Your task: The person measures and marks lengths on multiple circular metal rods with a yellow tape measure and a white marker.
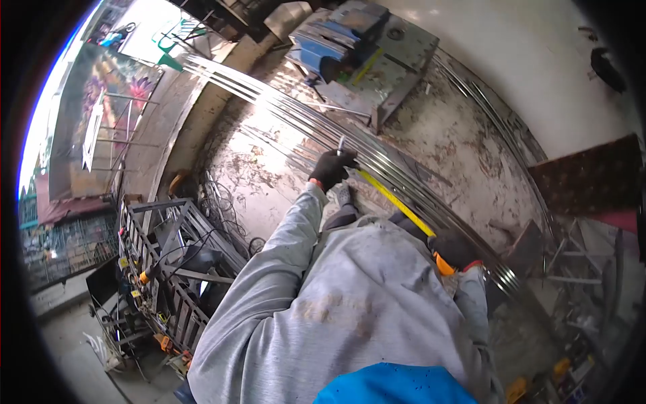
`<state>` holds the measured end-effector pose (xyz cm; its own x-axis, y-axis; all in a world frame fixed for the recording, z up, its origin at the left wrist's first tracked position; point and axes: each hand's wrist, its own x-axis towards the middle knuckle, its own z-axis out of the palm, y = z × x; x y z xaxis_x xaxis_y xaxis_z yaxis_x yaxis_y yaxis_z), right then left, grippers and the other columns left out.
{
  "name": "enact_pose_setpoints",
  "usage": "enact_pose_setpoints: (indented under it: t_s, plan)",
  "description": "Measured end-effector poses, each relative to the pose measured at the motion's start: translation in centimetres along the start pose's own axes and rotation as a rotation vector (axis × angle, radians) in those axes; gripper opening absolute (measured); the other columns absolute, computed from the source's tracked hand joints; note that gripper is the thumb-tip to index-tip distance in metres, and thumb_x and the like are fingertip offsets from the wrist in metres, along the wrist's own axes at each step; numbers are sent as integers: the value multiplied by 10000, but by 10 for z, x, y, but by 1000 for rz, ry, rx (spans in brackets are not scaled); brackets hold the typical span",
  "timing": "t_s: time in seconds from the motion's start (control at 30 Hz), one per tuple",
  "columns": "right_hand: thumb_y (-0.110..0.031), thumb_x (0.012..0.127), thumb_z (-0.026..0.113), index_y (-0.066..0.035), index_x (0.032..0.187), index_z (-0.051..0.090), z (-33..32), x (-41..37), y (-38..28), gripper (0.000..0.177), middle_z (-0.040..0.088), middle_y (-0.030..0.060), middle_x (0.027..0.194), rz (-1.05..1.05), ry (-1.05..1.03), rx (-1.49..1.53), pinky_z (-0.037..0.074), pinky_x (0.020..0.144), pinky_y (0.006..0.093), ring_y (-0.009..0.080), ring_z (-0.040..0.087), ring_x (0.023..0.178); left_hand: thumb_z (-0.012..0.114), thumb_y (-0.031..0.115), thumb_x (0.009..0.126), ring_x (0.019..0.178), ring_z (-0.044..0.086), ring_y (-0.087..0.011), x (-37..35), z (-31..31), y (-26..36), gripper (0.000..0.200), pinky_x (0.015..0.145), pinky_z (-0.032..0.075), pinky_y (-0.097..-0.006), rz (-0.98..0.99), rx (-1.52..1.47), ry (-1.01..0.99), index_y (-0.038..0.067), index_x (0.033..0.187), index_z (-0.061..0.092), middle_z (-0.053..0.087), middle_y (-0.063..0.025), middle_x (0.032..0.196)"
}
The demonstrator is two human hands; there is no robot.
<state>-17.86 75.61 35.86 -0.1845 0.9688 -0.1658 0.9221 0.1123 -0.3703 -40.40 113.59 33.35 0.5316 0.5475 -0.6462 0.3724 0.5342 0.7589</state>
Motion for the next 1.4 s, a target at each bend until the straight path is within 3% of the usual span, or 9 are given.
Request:
enact_pose_setpoints:
  t_s: [0.13, 0.27, 0.33, 0.43, 0.53, 0.67, 0.73, 1.0, 1.4]
  plan:
    - [-356, 883, 656, -1, 941, 741, 16, -7, 3, 369, 725, 206, 834, 786, -70, 845, 492, 641, 375, 255, 678, 703, 630, 343, 977, 541, 584, -151, 20, 0, -2, 349, 479, 456, -303, 72, 586, 105, 68, 1181, 694, 698, -41, 816]
    - [-408, 822, 705, -26, 907, 765, 23, -30, -16, 396, 732, 163, 792, 909, -14, 1273, 517, 661, 395, 295, 702, 707, 558, 163, 956, 607, 648, -244, 88, -50, -40, 351, 561, 502, -407, 300, 1085, -38, 38, 1273, 641, 722, -154, 807]
    - [-429, 824, 695, -38, 916, 752, 27, -39, -29, 405, 729, 179, 853, 961, -15, 1082, 519, 744, 451, 338, 707, 809, 534, 86, 937, 561, 574, -201, 169, -107, -85, 378, 569, 496, -380, 296, 914, -335, 17, 1298, 623, 754, -133, 930]
    - [-394, 864, 637, -71, 839, 727, 61, -37, -49, 337, 678, 186, 781, 879, -92, 859, 508, 717, 474, 366, 676, 784, 553, 186, 957, 1198, 613, -396, 236, -72, -89, 457, 987, 499, -464, 459, 1545, -304, -1, 1373, 556, 638, -232, 1295]
    - [-377, 875, 625, -106, 863, 732, 82, -25, -79, 292, 702, 153, 832, 972, -212, 901, 519, 733, 484, 343, 685, 786, 523, 184, 961, 1155, 615, -426, 324, -72, -133, 440, 974, 496, -489, 620, 1869, -559, 45, 1378, 546, 611, -255, 1305]
    - [-369, 838, 636, -108, 871, 745, 88, -16, -108, 285, 716, 152, 823, 1096, -248, 896, 538, 733, 485, 347, 702, 781, 491, 162, 959, 1279, 501, -449, 348, -7, -121, 487, 1095, 402, -508, 308, 1661, -570, -36, 1404, 495, 541, -281, 1391]
    - [-356, 853, 626, -100, 868, 747, 84, -10, -110, 283, 720, 165, 850, 1132, -349, 936, 541, 750, 481, 346, 707, 819, 521, 180, 952, 1214, 561, -447, 405, -31, -166, 465, 1033, 451, -496, 561, 1687, -658, -3, 1379, 532, 605, -272, 1311]
    - [-399, 904, 611, -126, 931, 699, 81, -14, -110, 288, 687, 134, 942, 1160, -389, 1045, 516, 829, 486, 342, 671, 926, 546, 321, 987, 769, 682, -390, 464, -45, -183, 307, 670, 509, -494, 22, 1470, -845, 45, 1114, 592, 693, -201, 821]
    - [-402, 881, 625, -111, 888, 722, 88, -34, -114, 307, 706, 144, 948, 1228, -367, 1102, 529, 816, 493, 350, 686, 910, 490, 429, 988, 1152, 623, -436, 379, 133, -216, 518, 959, 499, -525, 307, 1785, -830, 36, 1306, 601, 661, -259, 1231]
